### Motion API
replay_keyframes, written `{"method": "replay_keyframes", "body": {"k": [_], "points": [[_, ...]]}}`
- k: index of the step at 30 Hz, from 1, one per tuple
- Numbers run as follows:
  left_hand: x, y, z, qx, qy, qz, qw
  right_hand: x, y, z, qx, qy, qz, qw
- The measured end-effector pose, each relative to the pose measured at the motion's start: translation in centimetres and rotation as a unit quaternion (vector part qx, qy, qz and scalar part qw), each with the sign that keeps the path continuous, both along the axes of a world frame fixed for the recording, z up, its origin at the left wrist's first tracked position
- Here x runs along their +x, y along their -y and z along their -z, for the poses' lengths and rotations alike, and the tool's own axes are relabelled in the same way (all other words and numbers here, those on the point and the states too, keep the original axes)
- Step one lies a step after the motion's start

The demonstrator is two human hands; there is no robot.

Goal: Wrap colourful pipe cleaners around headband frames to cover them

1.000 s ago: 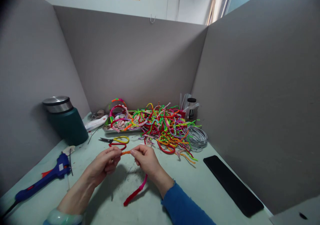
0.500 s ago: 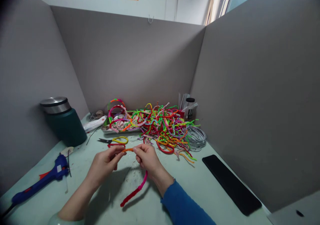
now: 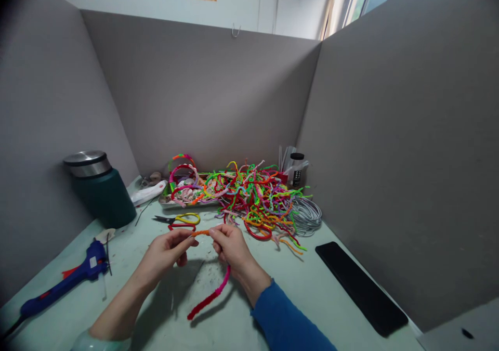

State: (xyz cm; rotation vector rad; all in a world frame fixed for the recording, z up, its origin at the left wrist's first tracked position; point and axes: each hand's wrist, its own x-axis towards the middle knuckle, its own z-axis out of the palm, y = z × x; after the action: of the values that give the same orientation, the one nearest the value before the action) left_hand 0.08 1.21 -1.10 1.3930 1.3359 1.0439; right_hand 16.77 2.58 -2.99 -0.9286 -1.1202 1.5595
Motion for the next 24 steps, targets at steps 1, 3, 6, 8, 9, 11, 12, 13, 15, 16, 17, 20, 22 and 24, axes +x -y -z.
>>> {"method": "replay_keyframes", "body": {"k": [1,3,6,8,9,11,12,13,15,16,17,20,22,24], "points": [[0.0,0.0,0.1,0.006,-0.006,0.001,1.000,0.0,0.0,0.0,0.001,0.000,0.000,1.000],[-0.1,-0.1,0.4,0.020,-0.019,0.001,1.000,0.0,0.1,0.0,0.002,0.001,0.001,1.000],[-0.2,-0.1,0.8,0.058,-0.066,-0.003,0.996,0.0,0.2,-0.1,0.000,0.001,0.000,1.000],[-0.2,-0.1,0.8,0.099,-0.123,-0.012,0.987,0.1,0.2,-0.1,-0.005,0.001,-0.001,1.000],[-0.3,0.0,0.7,0.119,-0.154,-0.019,0.981,0.1,0.1,-0.1,-0.008,0.001,0.000,1.000],[-0.3,0.1,0.6,0.148,-0.209,-0.029,0.966,0.1,0.1,0.0,-0.013,-0.001,-0.003,1.000],[-0.3,0.2,0.6,0.158,-0.234,-0.033,0.959,0.1,0.1,0.0,-0.016,-0.003,-0.005,1.000],[-0.3,0.3,0.5,0.168,-0.261,-0.037,0.950,0.1,0.0,0.1,-0.019,-0.005,-0.008,1.000],[-0.1,0.4,0.6,0.186,-0.329,-0.049,0.924,0.0,0.0,0.3,-0.027,-0.007,-0.012,1.000],[0.0,0.5,0.6,0.194,-0.365,-0.057,0.909,-0.1,0.0,0.4,-0.032,-0.009,-0.014,0.999],[0.1,0.6,0.7,0.199,-0.400,-0.064,0.893,-0.1,0.0,0.6,-0.038,-0.012,-0.016,0.999],[0.5,0.8,0.8,0.197,-0.472,-0.081,0.856,-0.2,0.0,0.9,-0.053,-0.018,-0.023,0.998],[0.7,0.9,0.8,0.188,-0.497,-0.094,0.842,-0.3,-0.1,1.1,-0.058,-0.016,-0.027,0.998],[0.8,0.8,0.8,0.169,-0.502,-0.098,0.843,-0.4,-0.1,1.3,-0.062,-0.015,-0.031,0.998]]}}
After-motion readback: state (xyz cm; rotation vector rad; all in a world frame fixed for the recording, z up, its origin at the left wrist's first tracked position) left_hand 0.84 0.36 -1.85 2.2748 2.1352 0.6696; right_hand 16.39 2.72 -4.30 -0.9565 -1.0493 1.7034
